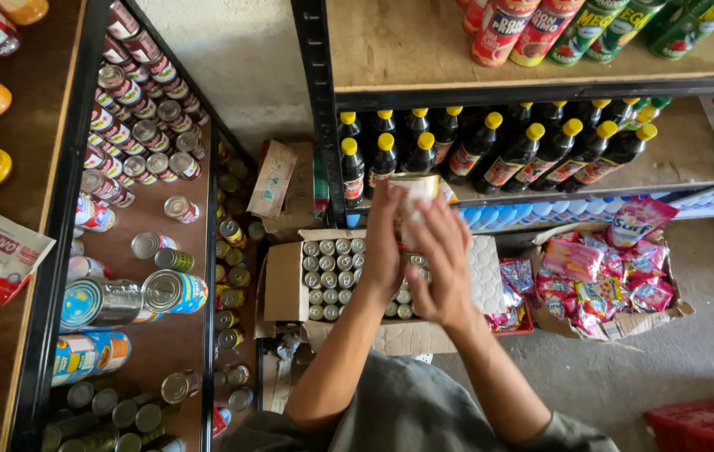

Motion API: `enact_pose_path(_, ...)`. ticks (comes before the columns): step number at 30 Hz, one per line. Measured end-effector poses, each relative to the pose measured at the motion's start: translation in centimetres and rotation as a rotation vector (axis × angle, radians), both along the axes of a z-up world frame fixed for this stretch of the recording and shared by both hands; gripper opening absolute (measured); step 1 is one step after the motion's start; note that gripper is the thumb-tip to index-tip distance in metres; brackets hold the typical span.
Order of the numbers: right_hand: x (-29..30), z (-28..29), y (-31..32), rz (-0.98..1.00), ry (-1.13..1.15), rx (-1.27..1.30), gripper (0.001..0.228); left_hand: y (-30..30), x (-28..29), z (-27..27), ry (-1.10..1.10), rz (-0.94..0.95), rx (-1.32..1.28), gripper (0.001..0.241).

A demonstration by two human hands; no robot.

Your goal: Cleaning canned food items with a cloth and organizing them on retail shelves.

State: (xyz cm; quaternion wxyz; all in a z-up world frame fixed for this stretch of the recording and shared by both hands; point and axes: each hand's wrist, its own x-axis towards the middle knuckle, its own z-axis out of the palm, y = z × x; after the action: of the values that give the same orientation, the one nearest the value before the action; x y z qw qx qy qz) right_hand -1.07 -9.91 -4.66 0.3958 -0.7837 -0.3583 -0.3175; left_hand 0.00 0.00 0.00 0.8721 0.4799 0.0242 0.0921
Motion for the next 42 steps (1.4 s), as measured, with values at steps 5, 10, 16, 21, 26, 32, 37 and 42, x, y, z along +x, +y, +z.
enact_pose_path(5, 1.2, 2.5, 0.3, -0.042, -0.032, 0.004, 0.063, -0.6, 1.0, -2.5, -0.007, -0.063, -0.098, 0.046)
enact_pose_path(10, -1.7, -1.6, 0.1, 0.018, -0.025, -0.025, 0.059, 0.8, 1.0, -3.3, -0.008, 0.039, -0.164, 0.041)
enact_pose_path(16, 0.5, 1.8, -0.2, -0.068, -0.079, -0.055, 0.058, 0.1, 0.5, -1.4, -0.011, -0.019, 0.013, 0.034)
enact_pose_path(21, -0.2, 1.1, 0.2, -0.075, -0.088, -0.052, 0.058, 0.0, -0.5, 2.2, 0.181, -0.060, -0.040, 0.038)
enact_pose_path(26, -1.0, -1.7, -0.5, -0.018, -0.059, -0.066, 0.056, 0.4, 0.9, -2.6, 0.106, -0.024, -0.232, 0.064)
enact_pose_path(32, 0.6, 3.8, -0.1, -0.073, -0.041, 0.018, 0.060, -0.3, 0.8, -3.6, 0.165, -0.120, -0.250, 0.047)
enact_pose_path(37, -1.5, -1.6, -0.3, 0.026, -0.021, 0.014, 0.057, 0.1, -0.6, -0.2, 0.172, -0.039, -0.304, 0.051)
enact_pose_path(42, -0.3, -1.4, -0.2, 0.000, -0.044, -0.016, 0.056, 0.2, -0.7, 0.7, 0.064, 0.022, -0.133, 0.036)
